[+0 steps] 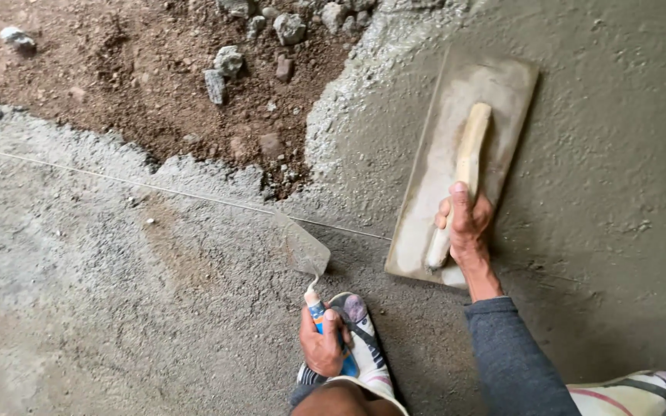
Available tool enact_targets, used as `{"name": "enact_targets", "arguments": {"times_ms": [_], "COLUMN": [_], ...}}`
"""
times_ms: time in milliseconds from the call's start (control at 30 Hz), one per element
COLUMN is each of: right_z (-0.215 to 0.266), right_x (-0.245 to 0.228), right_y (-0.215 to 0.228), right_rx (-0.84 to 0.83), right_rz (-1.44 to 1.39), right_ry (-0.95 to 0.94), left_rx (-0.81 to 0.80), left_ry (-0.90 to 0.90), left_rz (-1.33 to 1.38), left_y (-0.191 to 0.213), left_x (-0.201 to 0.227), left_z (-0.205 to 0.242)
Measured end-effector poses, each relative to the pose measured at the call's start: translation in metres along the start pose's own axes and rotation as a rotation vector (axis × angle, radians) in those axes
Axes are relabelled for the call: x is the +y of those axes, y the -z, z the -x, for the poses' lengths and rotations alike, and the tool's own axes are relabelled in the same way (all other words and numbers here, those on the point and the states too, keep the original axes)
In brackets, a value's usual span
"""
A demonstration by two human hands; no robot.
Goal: Smoothing and leveling wet concrete using a hand trowel and a wooden float.
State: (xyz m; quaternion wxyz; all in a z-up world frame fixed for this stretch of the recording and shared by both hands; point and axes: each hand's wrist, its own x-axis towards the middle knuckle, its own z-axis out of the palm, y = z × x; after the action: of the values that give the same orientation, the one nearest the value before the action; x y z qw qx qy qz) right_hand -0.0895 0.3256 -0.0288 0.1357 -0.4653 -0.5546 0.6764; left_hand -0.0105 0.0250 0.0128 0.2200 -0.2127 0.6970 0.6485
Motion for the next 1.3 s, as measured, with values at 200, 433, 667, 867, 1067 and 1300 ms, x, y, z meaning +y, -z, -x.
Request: {"name": "enact_targets", "arguments": {"times_ms": [200,433,667,867,1067,1300], "right_z": [-0.002,0.007,0.015,0.035,0.005,-0.051], "right_x": [0.019,0.017,0.027,0.005,0.032,0.078], "right_y": [-0.031,-0.097,-0.157,-0.138,-0.067,0.101], "right_rx": [-0.015,-0.006,-0.188,-0.288,-0.248,0.071], "right_rz": [-0.018,-0.034,0.108,0.456,0.471,0.269], "right_ry": [0.015,-0.041,0.104,0.096,0.186,-0.059], "left_rx": [0.002,0.023,0.141,0.184,0.163,0.144], "left_ry": [0.016,0.045,-0.021,-0.037,-0.043,0.009], "left_rz": [-0.118,0.063,0.195,0.204,0.164,0.098], "left_y": [0.004,0.006,0.013,0.012,0.012,0.013], "left_x": [0.007,-0.011,-0.027,-0.029,-0.024,-0.015], "left_z": [-0.001,0.002,0.002,0.001,0.000,0.001]}}
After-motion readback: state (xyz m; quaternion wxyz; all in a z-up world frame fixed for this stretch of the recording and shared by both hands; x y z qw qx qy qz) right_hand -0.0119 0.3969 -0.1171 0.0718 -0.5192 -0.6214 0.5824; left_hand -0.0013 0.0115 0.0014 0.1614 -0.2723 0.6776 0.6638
